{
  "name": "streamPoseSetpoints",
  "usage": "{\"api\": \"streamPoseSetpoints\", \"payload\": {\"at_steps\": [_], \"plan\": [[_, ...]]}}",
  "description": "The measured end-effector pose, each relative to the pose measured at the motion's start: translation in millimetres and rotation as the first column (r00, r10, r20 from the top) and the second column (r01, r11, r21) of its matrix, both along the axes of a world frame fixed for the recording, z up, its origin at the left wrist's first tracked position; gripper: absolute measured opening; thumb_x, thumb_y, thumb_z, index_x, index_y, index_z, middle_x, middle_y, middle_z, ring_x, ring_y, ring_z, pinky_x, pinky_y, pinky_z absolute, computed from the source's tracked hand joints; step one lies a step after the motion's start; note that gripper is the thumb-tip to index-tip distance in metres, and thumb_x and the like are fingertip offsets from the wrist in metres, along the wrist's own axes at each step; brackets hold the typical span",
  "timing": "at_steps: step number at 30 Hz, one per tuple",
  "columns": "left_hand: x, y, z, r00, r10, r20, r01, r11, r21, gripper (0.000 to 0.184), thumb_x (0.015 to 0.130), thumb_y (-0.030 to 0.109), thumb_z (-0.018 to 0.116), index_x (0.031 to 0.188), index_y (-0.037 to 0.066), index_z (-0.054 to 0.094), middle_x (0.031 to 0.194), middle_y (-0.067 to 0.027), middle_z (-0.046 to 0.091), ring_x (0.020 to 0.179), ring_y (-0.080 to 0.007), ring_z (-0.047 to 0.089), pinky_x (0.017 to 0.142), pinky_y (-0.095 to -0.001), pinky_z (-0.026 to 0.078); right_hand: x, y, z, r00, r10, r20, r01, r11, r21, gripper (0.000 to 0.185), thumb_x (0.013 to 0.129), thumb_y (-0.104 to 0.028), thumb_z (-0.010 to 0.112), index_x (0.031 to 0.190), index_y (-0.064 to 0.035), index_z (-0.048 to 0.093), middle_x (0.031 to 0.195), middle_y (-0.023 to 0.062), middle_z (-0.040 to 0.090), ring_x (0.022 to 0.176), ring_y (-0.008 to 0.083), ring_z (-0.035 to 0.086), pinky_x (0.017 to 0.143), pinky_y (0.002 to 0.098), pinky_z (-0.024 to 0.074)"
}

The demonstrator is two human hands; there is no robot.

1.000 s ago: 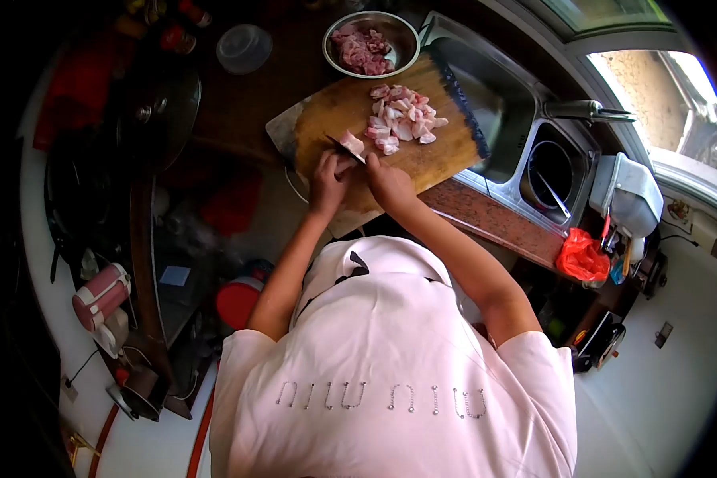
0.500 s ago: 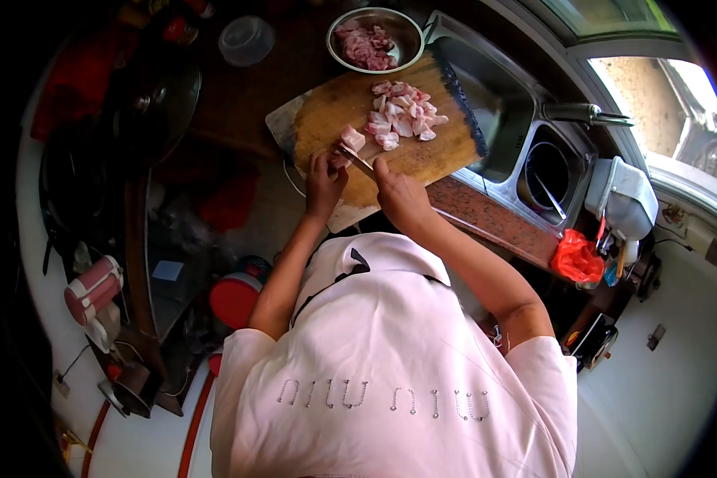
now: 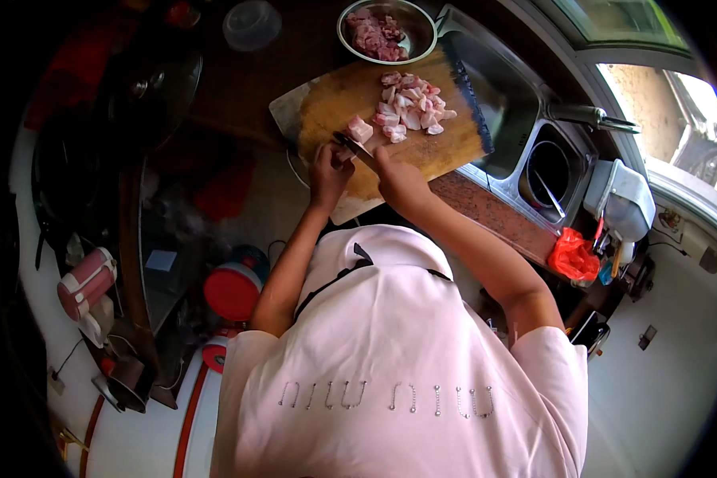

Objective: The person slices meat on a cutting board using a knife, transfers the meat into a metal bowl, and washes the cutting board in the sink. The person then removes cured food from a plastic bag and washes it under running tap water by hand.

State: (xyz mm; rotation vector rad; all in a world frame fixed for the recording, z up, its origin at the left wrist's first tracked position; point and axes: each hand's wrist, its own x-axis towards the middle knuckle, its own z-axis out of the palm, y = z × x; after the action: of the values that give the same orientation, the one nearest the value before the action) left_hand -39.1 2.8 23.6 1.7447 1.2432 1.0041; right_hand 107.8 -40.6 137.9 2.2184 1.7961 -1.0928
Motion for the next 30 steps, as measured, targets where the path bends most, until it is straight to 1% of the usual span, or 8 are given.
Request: {"api": "streamPoseSetpoints", "payload": {"at_steps": [3,6,9,10,14,21,29,30], "plan": [[2,2,-4,1.000,0.020,0.006,-0.019,0.995,-0.098,0.023,0.067,0.003,0.065,0.088,0.006,0.057,0.088,-0.0131,0.059,0.079,-0.0338,0.059,0.068,-0.0398,0.049,-5,-1,5,0.997,-0.024,0.074,0.028,0.999,-0.047,0.035,0.078,-0.002,0.050,0.110,-0.0045,0.035,0.080,0.0241,0.062,0.075,0.0430,0.061,0.063,0.0539,0.0453],[1,5,-9,1.000,0.007,0.024,-0.006,0.998,-0.064,0.021,0.067,0.004,0.065,0.086,0.006,0.058,0.085,-0.0129,0.059,0.078,-0.0339,0.059,0.068,-0.0402,0.049,-19,14,-40,0.996,-0.047,-0.073,0.066,0.956,0.286,0.032,0.079,-0.003,0.050,0.108,-0.0044,0.036,0.081,0.0250,0.061,0.074,0.0438,0.061,0.063,0.0535,0.0460],[0,7,-12,1.000,-0.016,0.009,0.016,1.000,0.006,0.019,0.067,0.004,0.065,0.085,0.006,0.058,0.086,-0.0135,0.059,0.080,-0.0347,0.059,0.069,-0.0419,0.048,-28,26,-49,0.999,-0.031,-0.041,0.043,0.945,0.324,0.029,0.077,-0.004,0.052,0.102,-0.0062,0.035,0.074,0.0263,0.060,0.071,0.0464,0.059,0.062,0.0551,0.0456],[0,7,-10,1.000,-0.025,-0.008,0.025,1.000,-0.002,0.019,0.067,0.004,0.065,0.084,0.006,0.057,0.086,-0.0135,0.059,0.080,-0.0350,0.058,0.070,-0.0422,0.048,-24,17,-50,0.991,0.002,-0.134,0.060,0.890,0.453,0.028,0.078,-0.004,0.051,0.101,-0.0056,0.036,0.074,0.0258,0.061,0.071,0.0464,0.059,0.062,0.0545,0.0457],[1,8,-7,1.000,-0.003,-0.020,0.003,1.000,0.011,0.018,0.068,0.005,0.066,0.083,0.005,0.056,0.086,-0.0134,0.058,0.081,-0.0355,0.058,0.070,-0.0431,0.048,-3,-21,-29,0.999,-0.030,0.024,0.028,0.994,0.105,0.025,0.080,-0.004,0.049,0.102,-0.0034,0.037,0.077,0.0233,0.061,0.072,0.0433,0.061,0.060,0.0523,0.0465],[-3,6,-3,0.996,-0.060,-0.073,0.058,0.998,-0.030,0.019,0.070,0.004,0.067,0.084,0.003,0.055,0.087,-0.0147,0.057,0.081,-0.0356,0.057,0.072,-0.0408,0.047,-15,0,-61,0.996,-0.028,-0.089,0.065,0.895,0.442,0.023,0.082,-0.008,0.050,0.101,-0.0086,0.038,0.085,0.0225,0.062,0.072,0.0435,0.061,0.059,0.0521,0.0471],[-7,8,-21,0.954,0.208,0.217,-0.121,0.927,-0.356,0.025,0.071,0.005,0.067,0.092,0.002,0.052,0.087,-0.0109,0.059,0.079,-0.0234,0.059,0.074,-0.0337,0.049,10,-41,-34,1.000,-0.018,-0.006,0.019,0.974,0.225,0.018,0.081,-0.006,0.049,0.096,-0.0056,0.039,0.082,0.0200,0.060,0.074,0.0422,0.059,0.060,0.0507,0.0457],[-8,12,-23,0.970,0.164,0.182,-0.107,0.952,-0.287,0.027,0.072,0.006,0.068,0.093,0.003,0.053,0.087,-0.0097,0.059,0.078,-0.0197,0.059,0.074,-0.0315,0.049,16,-44,-33,1.000,-0.002,-0.022,0.008,0.971,0.239,0.019,0.080,-0.005,0.050,0.096,-0.0056,0.039,0.082,0.0201,0.060,0.074,0.0424,0.059,0.060,0.0509,0.0456]]}}
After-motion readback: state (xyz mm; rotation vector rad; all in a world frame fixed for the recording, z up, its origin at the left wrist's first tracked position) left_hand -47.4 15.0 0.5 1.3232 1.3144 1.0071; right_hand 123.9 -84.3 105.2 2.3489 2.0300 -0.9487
